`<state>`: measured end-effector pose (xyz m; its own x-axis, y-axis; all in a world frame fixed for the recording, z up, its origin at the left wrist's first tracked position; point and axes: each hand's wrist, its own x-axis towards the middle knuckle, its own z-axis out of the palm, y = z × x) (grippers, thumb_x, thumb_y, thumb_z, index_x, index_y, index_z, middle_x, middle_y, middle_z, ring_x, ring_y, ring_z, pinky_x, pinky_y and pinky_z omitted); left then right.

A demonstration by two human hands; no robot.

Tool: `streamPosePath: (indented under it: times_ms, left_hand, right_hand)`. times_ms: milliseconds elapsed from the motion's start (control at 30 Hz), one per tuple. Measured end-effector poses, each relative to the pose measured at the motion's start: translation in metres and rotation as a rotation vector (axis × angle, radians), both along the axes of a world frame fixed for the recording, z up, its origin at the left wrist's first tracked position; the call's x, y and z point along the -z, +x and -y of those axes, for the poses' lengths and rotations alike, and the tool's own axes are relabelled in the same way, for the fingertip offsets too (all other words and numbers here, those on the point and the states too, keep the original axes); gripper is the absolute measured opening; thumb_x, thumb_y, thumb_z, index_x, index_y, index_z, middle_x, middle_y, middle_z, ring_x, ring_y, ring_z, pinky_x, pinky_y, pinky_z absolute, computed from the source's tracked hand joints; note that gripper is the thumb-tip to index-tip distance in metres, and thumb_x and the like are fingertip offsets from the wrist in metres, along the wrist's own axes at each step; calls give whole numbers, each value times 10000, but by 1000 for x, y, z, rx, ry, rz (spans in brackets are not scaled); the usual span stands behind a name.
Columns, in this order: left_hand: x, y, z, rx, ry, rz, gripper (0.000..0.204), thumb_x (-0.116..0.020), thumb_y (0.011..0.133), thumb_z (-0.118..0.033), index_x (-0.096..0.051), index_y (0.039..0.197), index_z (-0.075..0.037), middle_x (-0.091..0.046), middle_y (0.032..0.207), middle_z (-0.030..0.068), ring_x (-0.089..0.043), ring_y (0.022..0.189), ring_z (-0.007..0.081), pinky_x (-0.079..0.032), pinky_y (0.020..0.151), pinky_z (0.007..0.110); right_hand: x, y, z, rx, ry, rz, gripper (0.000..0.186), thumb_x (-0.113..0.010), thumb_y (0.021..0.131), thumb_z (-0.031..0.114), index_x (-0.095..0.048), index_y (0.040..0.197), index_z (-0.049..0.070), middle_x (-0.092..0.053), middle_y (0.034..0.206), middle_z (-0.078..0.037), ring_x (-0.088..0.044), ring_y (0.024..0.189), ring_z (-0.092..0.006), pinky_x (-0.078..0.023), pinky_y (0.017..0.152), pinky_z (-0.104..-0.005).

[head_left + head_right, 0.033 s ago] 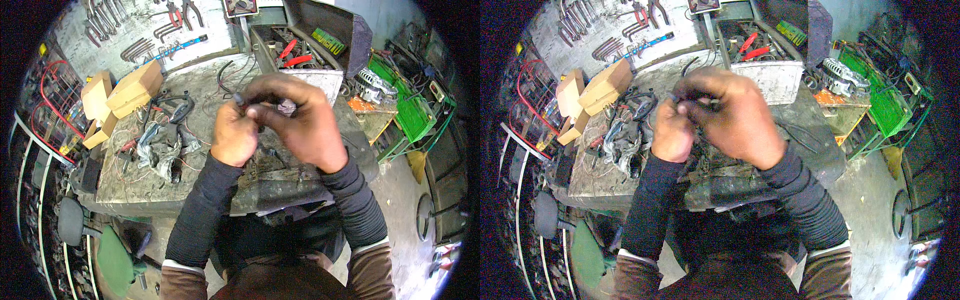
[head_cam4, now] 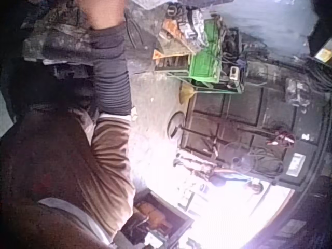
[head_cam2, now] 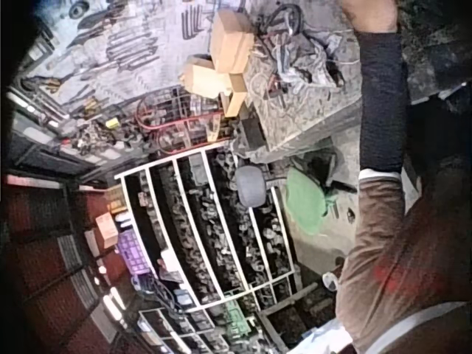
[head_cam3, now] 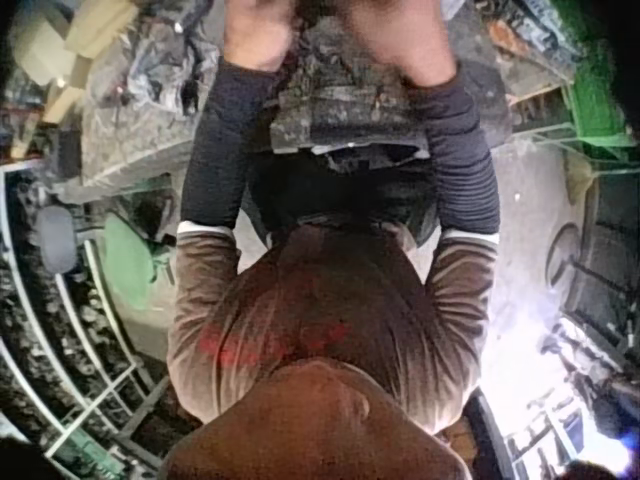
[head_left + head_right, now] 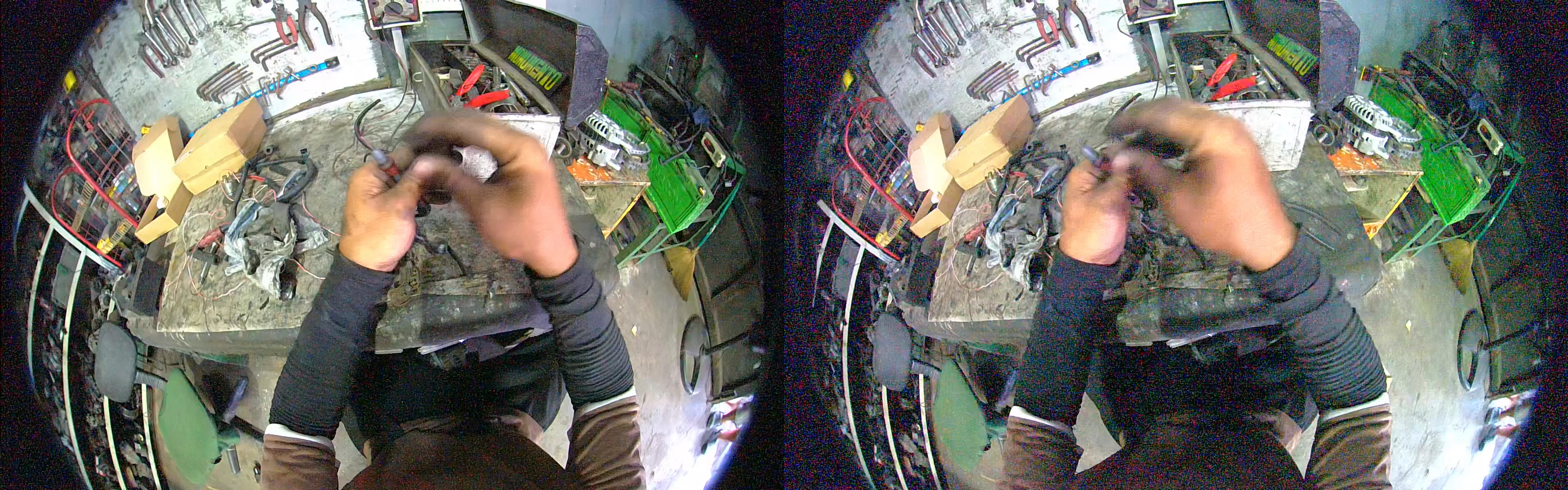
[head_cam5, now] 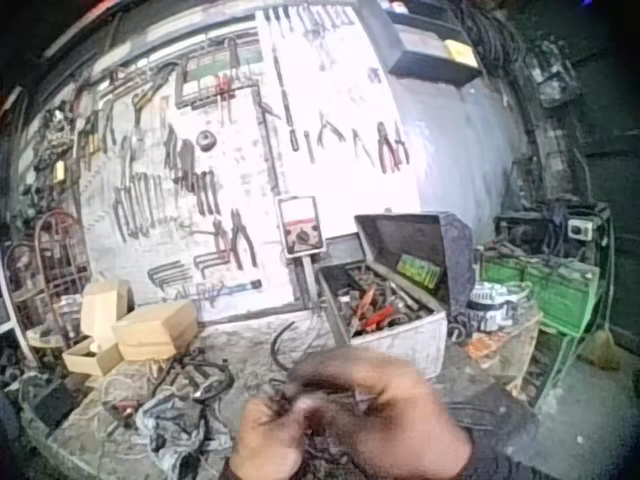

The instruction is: The person works at a cluttered workbench in a workshop, handling wires and small electrical components. They connect wires to a multimeter and manipulate a small cylindrical component, then move to a shelf to retrieve or place parts. The task involves assembling or testing electrical parts using hand tools and a multimeter.

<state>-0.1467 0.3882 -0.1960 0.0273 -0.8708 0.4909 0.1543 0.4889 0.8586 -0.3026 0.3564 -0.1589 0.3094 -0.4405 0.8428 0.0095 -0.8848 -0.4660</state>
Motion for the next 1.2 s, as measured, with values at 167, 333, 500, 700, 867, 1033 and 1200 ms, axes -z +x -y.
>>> streamPosePath:
  times_ms: [167,333,500,700,867,1033,1200]
  left_hand:
    - [-34,-12,9,44,-73,-128,476,-471,886,41,-541,1349,129,-678,1211,170,-659,1112,225,-506,997,330]
    - [-63,-10,45,193,-258,-3,546,-498,844,-14,-538,1375,108,-655,1284,151,-621,1183,205,-475,1034,328]
    - [-84,3,40,127,-311,332,542,-506,836,-24,-567,1363,86,-666,1265,128,-621,1165,188,-463,1028,304]
    - [-86,45,34,-236,-491,923,511,-493,848,20,-579,1352,9,-684,1163,237,-674,1075,332,-497,976,391]
    - [-58,119,-9,-625,-337,1371,486,-567,966,-126,-479,1434,-27,-629,1237,269,-637,1101,413,-510,931,463]
    - [-8,175,-66,-574,-92,1307,480,-561,1040,-293,-490,1431,-25,-578,1377,243,-603,1217,381,-452,1042,419]
    - [29,167,-101,-659,165,974,325,-554,1045,-243,-641,1266,-21,-708,1167,191,-668,1104,302,-489,965,376]
  right_hand:
    - [-16,-22,10,85,177,-22,304,-768,835,107,-717,1129,54,-715,1031,-133,-696,975,-273,-541,837,-381]
    - [-25,-19,27,366,-235,-62,308,-767,834,28,-721,1138,39,-677,1170,-100,-680,997,-194,-555,890,-312]
    - [-24,-10,38,533,-502,-13,268,-758,783,14,-719,1042,71,-667,1069,-117,-678,929,-317,-550,814,-366]
    - [-13,4,49,596,-387,-220,253,-692,794,90,-724,1043,112,-639,960,-140,-660,891,-381,-549,760,-479]
    - [33,-37,63,203,475,-508,391,-652,849,49,-660,1228,-46,-709,1058,-107,-691,915,-189,-539,805,-323]
    - [70,-70,23,-35,744,-334,446,-643,828,-71,-615,1273,-73,-679,1074,-97,-638,948,-136,-515,846,-277]
    - [84,-66,10,417,311,-427,240,-737,850,118,-723,1082,56,-723,951,-163,-706,820,-294,-543,727,-405]
